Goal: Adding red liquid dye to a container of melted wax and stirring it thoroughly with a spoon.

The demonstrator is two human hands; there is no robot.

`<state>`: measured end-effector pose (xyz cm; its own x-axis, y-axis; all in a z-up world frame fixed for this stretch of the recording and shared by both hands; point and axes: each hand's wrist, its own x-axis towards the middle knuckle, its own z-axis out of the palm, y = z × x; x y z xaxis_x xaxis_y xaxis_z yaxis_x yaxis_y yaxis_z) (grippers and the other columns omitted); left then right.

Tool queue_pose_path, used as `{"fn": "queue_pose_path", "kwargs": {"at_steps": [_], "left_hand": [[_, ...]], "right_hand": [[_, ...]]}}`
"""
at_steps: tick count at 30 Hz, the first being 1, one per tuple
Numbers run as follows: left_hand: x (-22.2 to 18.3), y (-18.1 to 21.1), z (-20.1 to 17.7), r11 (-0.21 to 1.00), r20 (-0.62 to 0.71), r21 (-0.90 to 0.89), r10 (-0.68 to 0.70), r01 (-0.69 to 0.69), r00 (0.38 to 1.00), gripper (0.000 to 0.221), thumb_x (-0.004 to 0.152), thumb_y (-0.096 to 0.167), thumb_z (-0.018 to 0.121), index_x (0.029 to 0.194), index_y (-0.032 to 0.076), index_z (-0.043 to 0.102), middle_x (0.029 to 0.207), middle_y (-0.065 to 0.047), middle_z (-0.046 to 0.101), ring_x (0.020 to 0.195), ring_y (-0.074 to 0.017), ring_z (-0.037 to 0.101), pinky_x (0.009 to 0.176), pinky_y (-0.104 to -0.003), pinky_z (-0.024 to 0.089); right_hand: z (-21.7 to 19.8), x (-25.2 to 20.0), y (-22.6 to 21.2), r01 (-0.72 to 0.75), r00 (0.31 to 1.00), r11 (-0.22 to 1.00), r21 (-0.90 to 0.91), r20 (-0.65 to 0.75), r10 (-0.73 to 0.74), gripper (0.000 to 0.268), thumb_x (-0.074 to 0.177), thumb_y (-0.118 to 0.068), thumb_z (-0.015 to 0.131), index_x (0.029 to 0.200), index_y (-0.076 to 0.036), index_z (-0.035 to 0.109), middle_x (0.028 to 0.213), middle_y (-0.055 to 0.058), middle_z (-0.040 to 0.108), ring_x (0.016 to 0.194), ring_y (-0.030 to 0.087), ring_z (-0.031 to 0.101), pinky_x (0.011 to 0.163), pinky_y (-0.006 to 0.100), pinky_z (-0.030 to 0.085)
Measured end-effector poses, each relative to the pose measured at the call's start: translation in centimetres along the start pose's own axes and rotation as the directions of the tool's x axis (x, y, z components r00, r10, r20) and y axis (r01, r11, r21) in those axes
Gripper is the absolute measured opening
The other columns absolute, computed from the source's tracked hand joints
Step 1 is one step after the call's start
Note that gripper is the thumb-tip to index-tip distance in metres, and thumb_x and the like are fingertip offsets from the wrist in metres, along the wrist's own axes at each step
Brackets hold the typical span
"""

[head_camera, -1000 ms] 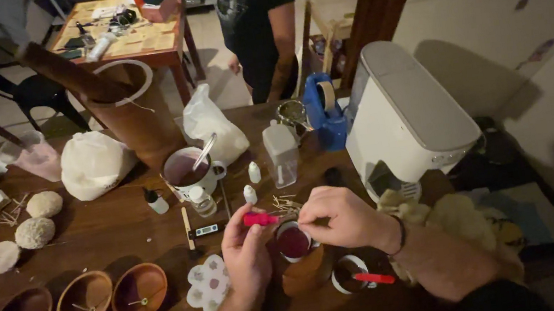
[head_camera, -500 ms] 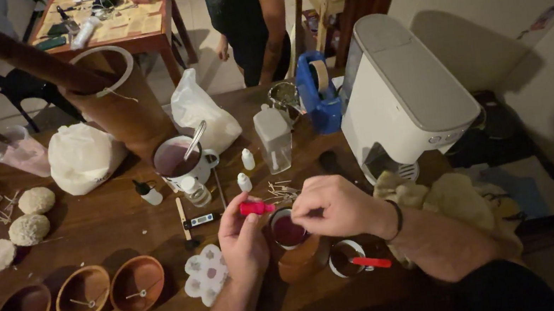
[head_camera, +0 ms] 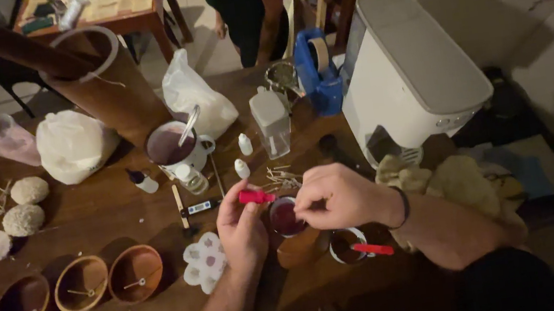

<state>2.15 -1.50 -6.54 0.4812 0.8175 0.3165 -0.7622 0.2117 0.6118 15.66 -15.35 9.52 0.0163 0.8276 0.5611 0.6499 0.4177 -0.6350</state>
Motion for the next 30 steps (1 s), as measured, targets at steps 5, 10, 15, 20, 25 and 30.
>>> {"fn": "queue_pose_path", "kwargs": {"at_steps": [5,10,15,20,25,30], "left_hand": [[-0.3,0.0,0.1,1.0,-0.004,0.001,-0.005,0.005,1.0,0.044,0.09,-0.006,0.064,0.133,-0.013,0.056,0.109,-0.032,0.061,0.093,-0.0345,0.07,0.082,-0.049,0.067],[-0.2,0.3,0.5,1.0,-0.002,0.027,0.0,0.0,1.0,0.044,0.09,-0.005,0.064,0.133,-0.013,0.057,0.107,-0.031,0.061,0.093,-0.0302,0.069,0.082,-0.043,0.066],[-0.1,0.5,0.9,0.998,0.026,0.063,0.03,-0.032,0.999,0.045,0.089,-0.001,0.068,0.132,-0.012,0.058,0.104,-0.03,0.063,0.096,-0.0285,0.067,0.079,-0.04,0.066],[-0.2,0.9,1.6,0.998,0.021,0.059,0.018,-0.019,1.0,0.045,0.09,0.0,0.068,0.132,-0.013,0.058,0.104,-0.03,0.063,0.094,-0.0286,0.067,0.079,-0.04,0.065],[-0.2,0.2,1.0,0.999,0.025,0.027,0.03,-0.03,0.999,0.046,0.089,-0.001,0.069,0.132,-0.014,0.058,0.105,-0.032,0.062,0.094,-0.0301,0.066,0.077,-0.041,0.065],[-0.4,0.1,0.5,0.998,0.021,0.047,0.044,-0.045,0.999,0.047,0.088,-0.001,0.069,0.131,-0.015,0.057,0.104,-0.034,0.062,0.093,-0.0321,0.065,0.074,-0.044,0.064]], "right_hand": [[0.2,0.1,0.2,0.003,0.999,0.999,-0.051,-0.036,-0.005,0.011,0.079,0.0,0.075,0.073,-0.009,0.072,0.073,0.006,0.075,0.063,0.028,0.067,0.057,0.035,0.055],[0.1,-0.1,0.1,0.006,1.0,0.999,0.041,-0.003,-0.006,0.009,0.078,-0.001,0.077,0.073,-0.007,0.072,0.074,0.008,0.076,0.064,0.031,0.068,0.057,0.037,0.055],[-0.3,0.2,0.5,0.006,0.999,0.994,-0.106,-0.05,-0.011,0.012,0.078,0.002,0.075,0.071,-0.007,0.07,0.073,0.007,0.075,0.063,0.028,0.067,0.057,0.036,0.055],[0.0,0.0,0.2,-0.005,1.0,1.0,-0.016,-0.011,0.005,0.01,0.078,0.0,0.076,0.072,-0.007,0.072,0.077,0.007,0.077,0.065,0.029,0.069,0.058,0.037,0.056],[-0.4,0.1,0.5,0.003,1.0,0.998,-0.07,-0.016,-0.004,0.01,0.078,0.001,0.075,0.072,-0.006,0.071,0.077,0.008,0.076,0.065,0.028,0.068,0.058,0.037,0.056],[0.4,-0.3,0.5,-0.013,1.0,1.0,0.02,0.014,0.013,0.01,0.078,0.001,0.075,0.073,-0.007,0.073,0.078,0.006,0.078,0.065,0.029,0.069,0.058,0.036,0.057]]}}
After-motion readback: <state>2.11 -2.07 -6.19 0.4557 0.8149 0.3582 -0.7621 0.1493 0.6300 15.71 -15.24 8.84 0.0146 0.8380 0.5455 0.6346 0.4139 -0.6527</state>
